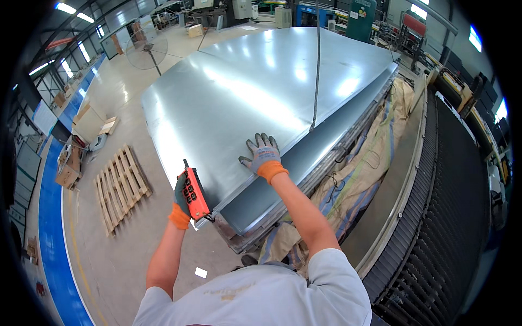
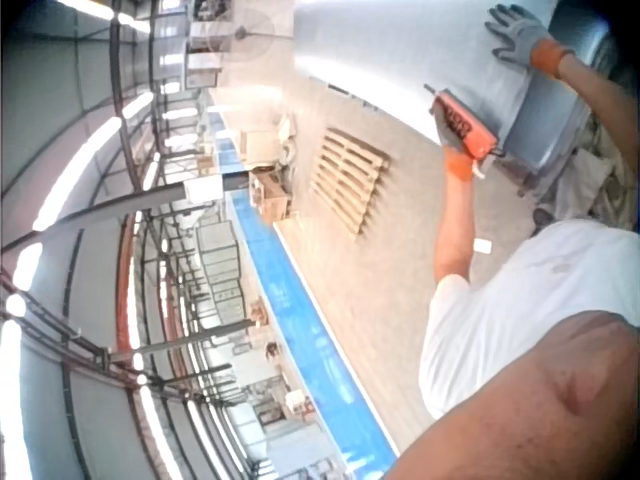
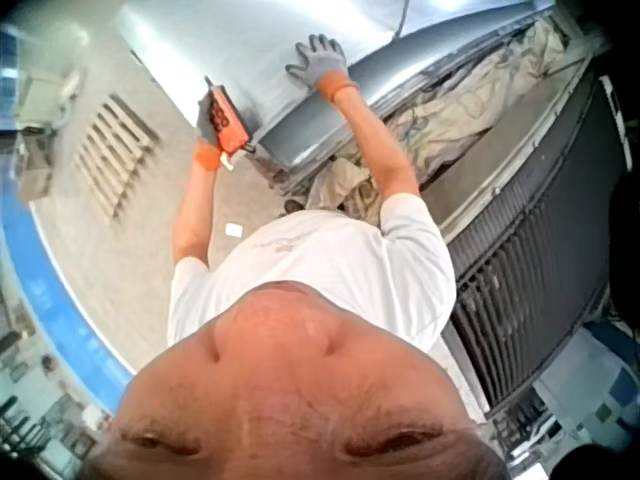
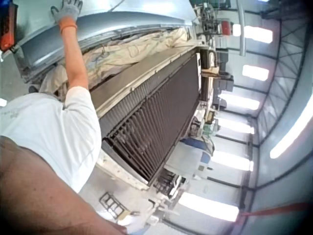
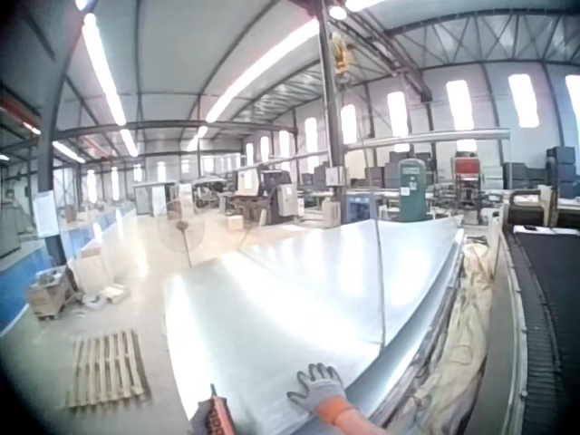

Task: The person uses a handheld device to scan or measure a large metal sheet on a workbench, then lifts and repositions the sheet onto a conveyor system. The person handles the sheet with gloved hands and moves it from the bench to the conveyor.

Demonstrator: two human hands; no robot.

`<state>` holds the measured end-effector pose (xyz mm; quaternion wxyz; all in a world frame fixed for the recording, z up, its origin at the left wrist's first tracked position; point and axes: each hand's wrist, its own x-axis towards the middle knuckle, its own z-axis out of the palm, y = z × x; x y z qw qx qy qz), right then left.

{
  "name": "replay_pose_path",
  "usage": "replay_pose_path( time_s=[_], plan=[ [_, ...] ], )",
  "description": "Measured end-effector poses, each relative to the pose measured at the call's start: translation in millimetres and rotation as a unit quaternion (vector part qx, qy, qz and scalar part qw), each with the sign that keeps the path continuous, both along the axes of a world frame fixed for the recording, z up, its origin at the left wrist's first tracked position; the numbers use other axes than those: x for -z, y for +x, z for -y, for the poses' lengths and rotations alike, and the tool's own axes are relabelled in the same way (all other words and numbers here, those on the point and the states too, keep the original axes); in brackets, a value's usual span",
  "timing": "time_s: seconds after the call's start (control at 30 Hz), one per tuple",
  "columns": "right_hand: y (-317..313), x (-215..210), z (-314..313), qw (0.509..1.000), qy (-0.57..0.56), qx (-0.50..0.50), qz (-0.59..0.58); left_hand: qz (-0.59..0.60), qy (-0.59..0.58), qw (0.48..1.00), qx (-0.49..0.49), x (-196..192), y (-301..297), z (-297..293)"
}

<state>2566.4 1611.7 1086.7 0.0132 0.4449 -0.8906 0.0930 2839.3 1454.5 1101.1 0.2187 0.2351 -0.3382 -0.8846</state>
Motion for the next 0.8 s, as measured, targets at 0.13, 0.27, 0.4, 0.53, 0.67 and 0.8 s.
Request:
replay_pose_path(
  time_s=[0.13, 0.27, 0.4, 0.53, 0.67, 0.8],
  plan=[
    [1, 3, 6, 1.000, 0.021, 0.001, 0.013, 0.006, 0.025, 0.999, -0.024, 1, 18, 1],
    [7, 9, 25, 1.000, 0.028, 0.010, 0.001, 0.001, 0.053, 0.999, -0.013, 15, 51, 16],
    [20, 6, 68, 0.999, -0.006, 0.032, 0.005, -0.039, 0.087, 0.995, 0.040, 26, 97, 72],
    [40, 2, 109, 0.995, -0.012, 0.103, 0.015, -0.014, 0.090, 0.996, -0.022, 42, 128, 135],
    [59, 3, 147, 0.986, 0.010, 0.166, 0.011, -0.078, 0.080, 0.991, 0.076, 54, 136, 206],
    [70, 4, 170, 0.983, -0.006, 0.182, 0.000, -0.076, 0.069, 0.993, 0.054, 76, 111, 234]
  ],
)
